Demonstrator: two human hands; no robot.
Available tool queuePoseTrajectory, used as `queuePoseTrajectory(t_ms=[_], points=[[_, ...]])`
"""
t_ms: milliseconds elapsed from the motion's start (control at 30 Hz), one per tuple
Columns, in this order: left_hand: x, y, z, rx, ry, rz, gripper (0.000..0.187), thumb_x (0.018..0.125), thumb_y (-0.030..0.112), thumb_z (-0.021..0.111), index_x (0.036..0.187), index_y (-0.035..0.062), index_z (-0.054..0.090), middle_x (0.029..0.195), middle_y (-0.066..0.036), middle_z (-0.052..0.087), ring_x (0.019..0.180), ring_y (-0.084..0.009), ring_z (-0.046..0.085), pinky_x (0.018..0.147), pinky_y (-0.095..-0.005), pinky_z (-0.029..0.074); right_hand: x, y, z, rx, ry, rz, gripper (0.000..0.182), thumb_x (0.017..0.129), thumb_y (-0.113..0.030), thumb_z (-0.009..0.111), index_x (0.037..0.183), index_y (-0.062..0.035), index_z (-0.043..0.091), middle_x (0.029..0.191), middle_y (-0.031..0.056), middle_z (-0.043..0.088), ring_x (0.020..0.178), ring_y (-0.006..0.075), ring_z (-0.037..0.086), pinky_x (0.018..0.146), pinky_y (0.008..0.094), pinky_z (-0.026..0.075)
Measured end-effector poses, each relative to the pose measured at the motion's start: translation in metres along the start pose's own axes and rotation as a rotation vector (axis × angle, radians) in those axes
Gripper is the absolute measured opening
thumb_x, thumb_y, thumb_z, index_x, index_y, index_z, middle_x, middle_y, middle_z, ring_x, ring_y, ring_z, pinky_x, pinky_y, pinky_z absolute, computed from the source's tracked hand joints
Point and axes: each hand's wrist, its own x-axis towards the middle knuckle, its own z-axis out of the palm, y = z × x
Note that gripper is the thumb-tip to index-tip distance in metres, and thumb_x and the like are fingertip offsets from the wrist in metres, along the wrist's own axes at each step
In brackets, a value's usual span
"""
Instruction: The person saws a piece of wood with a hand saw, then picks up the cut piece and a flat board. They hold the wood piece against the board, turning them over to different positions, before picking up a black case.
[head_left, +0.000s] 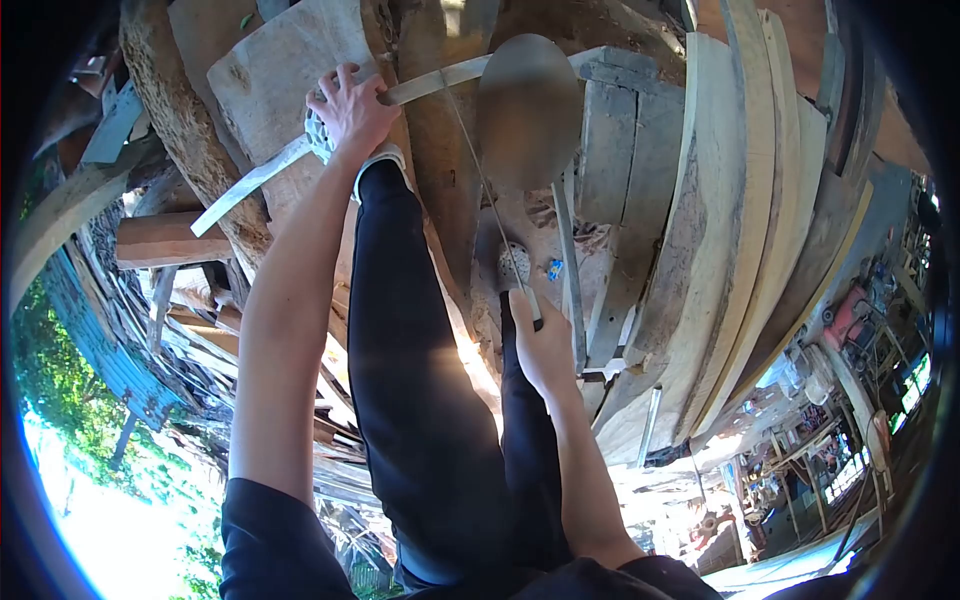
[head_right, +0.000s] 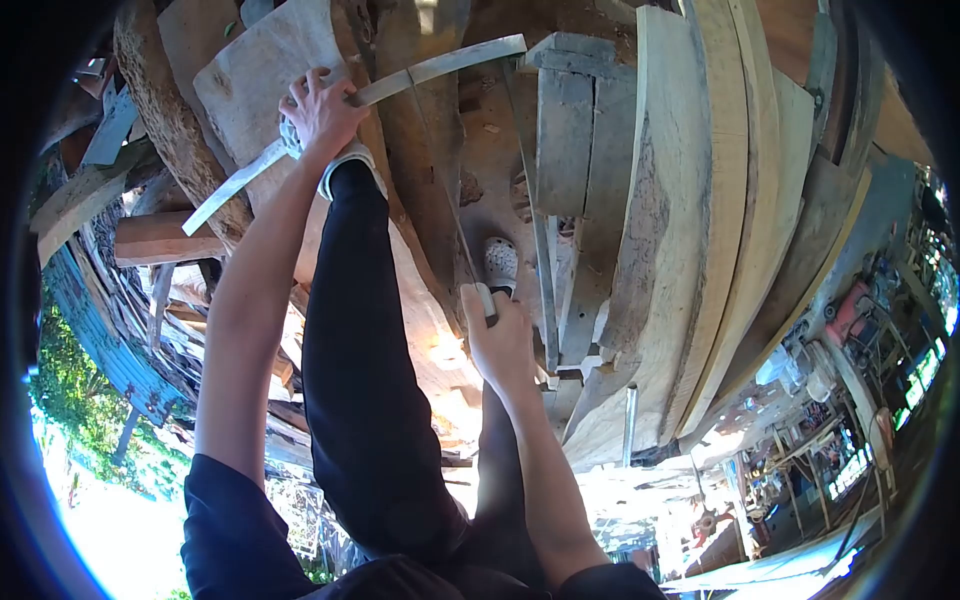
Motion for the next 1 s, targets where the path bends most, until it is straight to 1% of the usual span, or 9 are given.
queuePoseTrajectory(t_ms=[233,433,633,700,733,800,833,900,1000], points=[[0.0,0.006,-0.007,0.005,-0.067,-0.034,0.037,0.068,0.039,0.082,0.102,0.0258,0.076,0.141,-0.006,0.047,0.134,-0.0337,0.034,0.108,-0.0617,0.021,0.095,-0.015,0.033,0.042,-0.059,-0.007,0.061,0.094,-0.058,0.056,0.091,0.0013,0.071,0.088,0.0291,0.068,0.086,0.0398,0.07,0.079,0.046,0.051],[0.001,0.003,-0.001,0.011,-0.038,-0.013,0.038,0.067,0.04,0.082,0.101,0.0261,0.075,0.139,-0.005,0.047,0.134,-0.0343,0.033,0.107,-0.0604,0.022,0.019,0.057,0.032,0.062,0.015,-0.016,0.058,0.096,-0.057,0.055,0.085,-0.001,0.066,0.079,0.0223,0.066,0.079,0.031,0.069,0.074,0.0425,0.051],[0.0,0.0,0.001,0.01,-0.016,0.012,0.037,0.067,0.041,0.082,0.1,0.0262,0.075,0.139,-0.005,0.047,0.134,-0.0342,0.033,0.106,-0.0605,0.022,0.139,0.011,0.054,0.103,-0.07,-0.114,0.065,0.093,-0.061,0.057,0.082,0.0027,0.063,0.076,0.0219,0.066,0.073,0.0347,0.065,0.069,0.0431,0.048],[0.004,0.001,0.001,-0.007,0.015,0.018,0.038,0.066,0.041,0.082,0.101,0.0263,0.075,0.138,-0.005,0.047,0.134,-0.0342,0.034,0.106,-0.0609,0.023,0.146,0.013,0.062,0.185,0.044,-0.199,0.064,0.093,-0.061,0.058,0.086,0.0028,0.066,0.075,0.0196,0.065,0.073,0.0296,0.065,0.068,0.0417,0.047],[0.005,0.0,0.0,-0.01,0.02,0.015,0.038,0.066,0.041,0.083,0.101,0.0262,0.075,0.138,-0.005,0.047,0.133,-0.0341,0.034,0.106,-0.0611,0.023,0.131,0.011,0.056,0.218,-0.034,-0.141,0.057,0.094,-0.055,0.06,0.09,0.0019,0.068,0.074,0.0173,0.065,0.072,0.0217,0.062,0.068,0.0381,0.047],[0.0,-0.001,0.001,-0.02,-0.003,0.004,0.037,0.066,0.038,0.083,0.1,0.0261,0.075,0.137,-0.004,0.048,0.134,-0.0335,0.035,0.107,-0.0613,0.024,0.101,0.052,0.07,0.322,0.111,-0.28,0.048,0.097,-0.046,0.061,0.092,0.0016,0.068,0.074,0.0153,0.064,0.072,0.0168,0.06,0.069,0.035,0.047],[0.005,0.0,-0.001,-0.025,0.021,-0.012,0.037,0.066,0.038,0.083,0.1,0.0261,0.075,0.137,-0.004,0.048,0.134,-0.0335,0.035,0.107,-0.0613,0.024,0.093,0.078,0.071,0.335,0.017,-0.184,0.043,0.098,-0.04,0.062,0.09,0.0019,0.066,0.072,0.0125,0.061,0.068,0.0147,0.053,0.066,0.0339,0.044],[-0.001,-0.001,0.001,-0.016,0.01,0.004,0.036,0.066,0.037,0.084,0.1,0.0265,0.075,0.138,-0.004,0.049,0.134,-0.0327,0.035,0.108,-0.0606,0.024,0.1,0.109,0.082,0.34,-0.048,-0.082,0.044,0.097,-0.04,0.063,0.085,0.0018,0.062,0.068,0.0101,0.056,0.066,0.0138,0.049,0.064,0.0351,0.042],[0.002,0.001,0.001,0.009,-0.002,-0.009,0.037,0.066,0.036,0.084,0.101,0.0273,0.075,0.138,-0.003,0.048,0.135,-0.032,0.035,0.108,-0.0602,0.024,0.144,0.093,0.1,0.4,0.002,-0.25,0.05,0.097,-0.043,0.062,0.078,0.0018,0.055,0.063,0.0099,0.046,0.064,0.0151,0.043,0.06,0.0363,0.038]])
